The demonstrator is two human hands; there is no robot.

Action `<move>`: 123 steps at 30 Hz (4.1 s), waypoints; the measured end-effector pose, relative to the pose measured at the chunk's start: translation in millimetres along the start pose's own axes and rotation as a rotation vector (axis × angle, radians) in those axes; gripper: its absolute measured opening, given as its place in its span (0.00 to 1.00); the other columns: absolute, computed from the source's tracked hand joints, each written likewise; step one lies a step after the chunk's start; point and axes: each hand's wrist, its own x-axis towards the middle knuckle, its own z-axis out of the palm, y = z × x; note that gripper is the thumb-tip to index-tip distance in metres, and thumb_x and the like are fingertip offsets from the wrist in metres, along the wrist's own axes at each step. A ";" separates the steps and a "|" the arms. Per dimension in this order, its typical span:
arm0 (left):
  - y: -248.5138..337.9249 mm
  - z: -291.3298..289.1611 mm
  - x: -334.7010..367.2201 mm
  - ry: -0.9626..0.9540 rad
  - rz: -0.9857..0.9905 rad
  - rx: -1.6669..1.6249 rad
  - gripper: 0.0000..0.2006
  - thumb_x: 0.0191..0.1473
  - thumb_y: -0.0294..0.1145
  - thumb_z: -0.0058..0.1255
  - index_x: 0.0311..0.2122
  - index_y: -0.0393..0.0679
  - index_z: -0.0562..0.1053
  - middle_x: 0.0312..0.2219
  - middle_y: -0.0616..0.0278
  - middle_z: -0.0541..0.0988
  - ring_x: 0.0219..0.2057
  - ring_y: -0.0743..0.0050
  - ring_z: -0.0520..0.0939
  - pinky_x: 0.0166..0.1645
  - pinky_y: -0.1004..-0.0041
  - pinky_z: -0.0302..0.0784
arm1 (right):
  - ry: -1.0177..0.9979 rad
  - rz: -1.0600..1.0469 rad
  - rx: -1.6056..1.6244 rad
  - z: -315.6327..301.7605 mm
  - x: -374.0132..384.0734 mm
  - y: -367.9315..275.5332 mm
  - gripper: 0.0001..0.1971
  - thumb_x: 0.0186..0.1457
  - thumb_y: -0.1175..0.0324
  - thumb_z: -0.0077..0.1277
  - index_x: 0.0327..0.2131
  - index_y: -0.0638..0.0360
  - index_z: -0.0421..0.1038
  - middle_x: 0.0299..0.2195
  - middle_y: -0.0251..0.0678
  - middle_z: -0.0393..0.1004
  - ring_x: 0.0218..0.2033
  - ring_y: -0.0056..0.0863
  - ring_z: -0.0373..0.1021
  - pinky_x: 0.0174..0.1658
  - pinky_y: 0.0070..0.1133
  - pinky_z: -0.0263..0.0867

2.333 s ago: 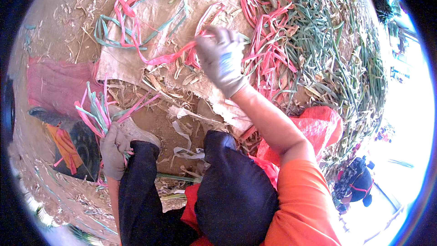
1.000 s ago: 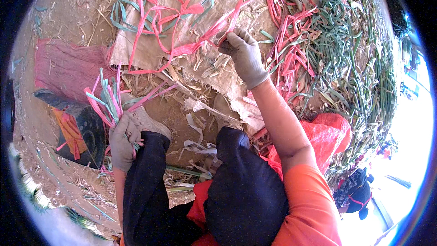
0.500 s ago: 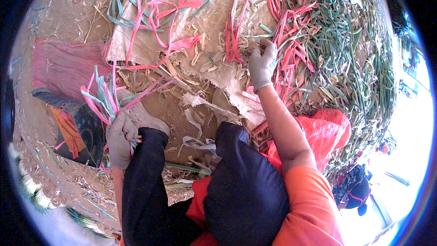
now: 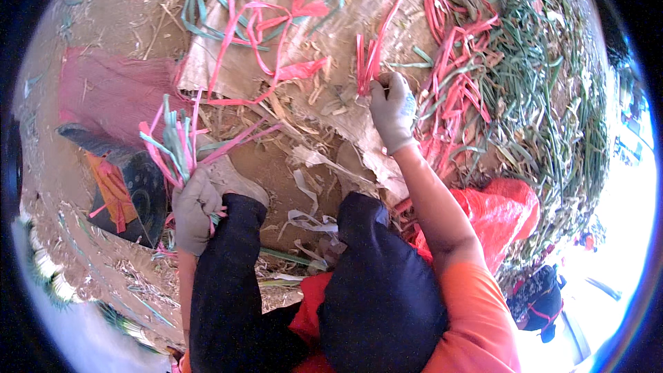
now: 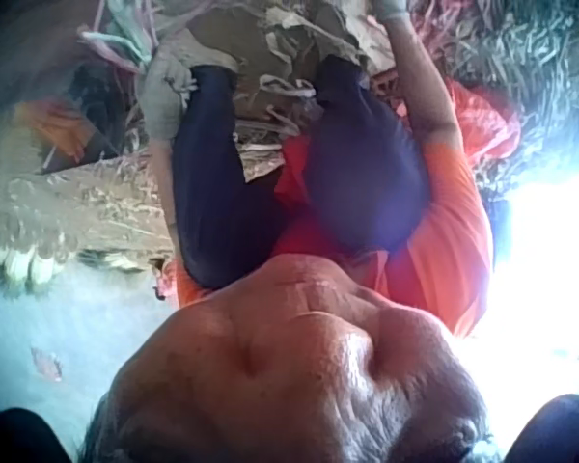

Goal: The person ties pink and green plastic strips into a bundle by hand while wearing gloves.

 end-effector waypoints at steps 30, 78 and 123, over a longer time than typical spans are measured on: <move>7.2 3.3 -2.8 0.009 0.018 0.141 0.11 0.57 0.36 0.50 0.26 0.43 0.70 0.10 0.76 0.59 0.10 0.87 0.59 0.17 0.79 0.58 | 0.106 -0.705 -0.107 29.4 69.5 -104.7 0.07 0.49 0.67 0.54 0.33 0.53 0.73 0.35 0.39 0.73 0.36 0.43 0.70 0.39 0.36 0.66; 53.9 48.1 26.6 -0.330 0.146 0.143 0.13 0.56 0.36 0.47 0.36 0.35 0.75 0.20 0.64 0.74 0.16 0.82 0.72 0.19 0.81 0.66 | -0.919 0.000 0.791 13.9 -14.9 -193.3 0.07 0.55 0.74 0.49 0.37 0.66 0.71 0.28 0.28 0.72 0.29 0.15 0.67 0.38 0.14 0.65; 27.0 39.1 19.1 -0.306 -0.105 0.092 0.15 0.54 0.26 0.46 0.48 0.36 0.70 0.28 0.70 0.72 0.25 0.87 0.70 0.30 0.85 0.69 | -0.207 -0.721 -0.388 81.2 55.2 -93.1 0.06 0.52 0.66 0.47 0.35 0.47 0.71 0.29 0.39 0.76 0.31 0.45 0.74 0.32 0.37 0.69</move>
